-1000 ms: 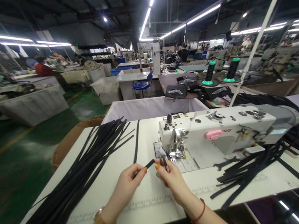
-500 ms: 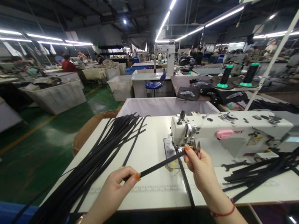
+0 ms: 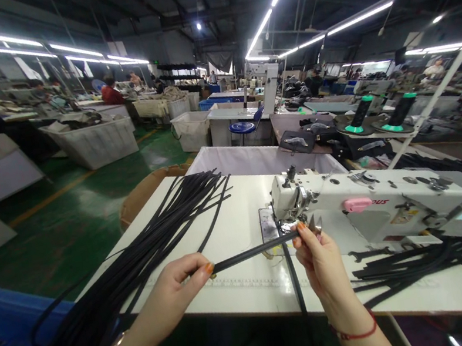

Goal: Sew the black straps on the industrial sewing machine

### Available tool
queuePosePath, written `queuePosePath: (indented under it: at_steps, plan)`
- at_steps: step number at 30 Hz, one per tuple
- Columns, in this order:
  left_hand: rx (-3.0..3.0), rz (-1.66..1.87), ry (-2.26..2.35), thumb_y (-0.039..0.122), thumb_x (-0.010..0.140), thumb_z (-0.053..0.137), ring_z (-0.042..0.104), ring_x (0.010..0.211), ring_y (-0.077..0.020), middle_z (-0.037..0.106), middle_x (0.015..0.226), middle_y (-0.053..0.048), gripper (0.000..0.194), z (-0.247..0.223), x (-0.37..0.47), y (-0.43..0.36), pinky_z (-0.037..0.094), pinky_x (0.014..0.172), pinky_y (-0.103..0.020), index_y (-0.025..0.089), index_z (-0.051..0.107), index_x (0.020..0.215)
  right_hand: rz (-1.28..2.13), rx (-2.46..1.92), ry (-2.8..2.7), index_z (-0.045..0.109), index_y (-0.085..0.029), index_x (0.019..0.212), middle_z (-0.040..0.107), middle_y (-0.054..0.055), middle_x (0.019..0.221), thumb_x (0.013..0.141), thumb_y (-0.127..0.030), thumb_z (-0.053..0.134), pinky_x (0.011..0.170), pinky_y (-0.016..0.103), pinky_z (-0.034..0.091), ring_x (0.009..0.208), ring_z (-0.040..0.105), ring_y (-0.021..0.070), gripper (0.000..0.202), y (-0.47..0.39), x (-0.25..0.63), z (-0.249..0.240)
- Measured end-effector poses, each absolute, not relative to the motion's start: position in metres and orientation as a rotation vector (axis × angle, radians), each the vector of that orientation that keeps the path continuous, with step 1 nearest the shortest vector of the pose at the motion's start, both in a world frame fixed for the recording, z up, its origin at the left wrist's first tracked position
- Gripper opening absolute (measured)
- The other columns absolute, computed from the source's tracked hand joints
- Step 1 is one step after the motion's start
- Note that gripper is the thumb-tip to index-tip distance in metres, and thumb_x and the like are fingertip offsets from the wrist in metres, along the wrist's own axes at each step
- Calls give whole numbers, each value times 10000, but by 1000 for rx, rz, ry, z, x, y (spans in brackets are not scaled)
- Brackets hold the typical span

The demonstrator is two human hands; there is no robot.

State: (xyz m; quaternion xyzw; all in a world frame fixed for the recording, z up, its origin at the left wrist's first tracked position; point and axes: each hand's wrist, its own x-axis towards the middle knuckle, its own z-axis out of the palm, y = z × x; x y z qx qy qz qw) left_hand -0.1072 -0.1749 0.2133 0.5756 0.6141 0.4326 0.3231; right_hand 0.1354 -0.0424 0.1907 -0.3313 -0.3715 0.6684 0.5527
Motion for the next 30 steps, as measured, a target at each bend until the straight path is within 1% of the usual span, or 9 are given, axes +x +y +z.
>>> queuePosePath:
  at_steps: [6,11,16,19,23,26,30]
  plan:
    - [1478,1127,1619,459,952,460,419,629,-127,437,655,34,363,205,-114,-173,338,593,-242,183,581,751,1580,-782,-851,676,-118,806,569,-45,542,736,-361,799,378,165,85,398,196,-11,281,-46,137,192]
    - [1547,1153,1710,433,951,461,506,737,-155,554,768,1,325,203,-120,-174,392,657,-247,187,627,819,1539,-764,-866,690,-119,829,569,-40,526,753,-371,786,392,152,124,401,231,-11,281,-52,137,199]
    - [1569,1168,1749,415,935,471,557,777,-172,607,817,-14,295,206,-116,-175,436,698,-252,194,647,850,1536,-759,-860,701,-119,845,591,-32,535,752,-370,785,388,155,116,394,230,-11,280,-54,137,201]
    - [1577,1188,1765,393,914,509,590,836,-189,645,872,-26,249,206,-113,-173,466,757,-263,197,657,873,1540,-762,-841,706,-122,833,602,-25,538,746,-362,789,392,159,119,398,231,-8,269,-54,139,200]
    - [1597,1201,1809,372,882,565,616,909,-214,676,942,-44,201,202,-113,-171,493,822,-289,201,668,896,1522,-764,-814,707,-132,827,600,-26,527,726,-360,803,402,164,120,404,230,-1,268,-55,143,200]
    - [1638,1204,1856,371,867,593,628,944,-226,686,989,-53,208,197,-111,-171,509,836,-307,205,665,970,1519,-772,-804,703,-133,829,601,-26,525,717,-365,809,404,167,117,406,227,1,278,-54,146,199]
    - [1929,1181,1945,318,886,580,616,981,-228,677,1049,-61,217,197,-96,-165,491,876,-343,213,647,1064,1509,-783,-808,701,-148,841,598,-32,529,727,-384,800,411,169,115,410,223,3,281,-59,144,197]
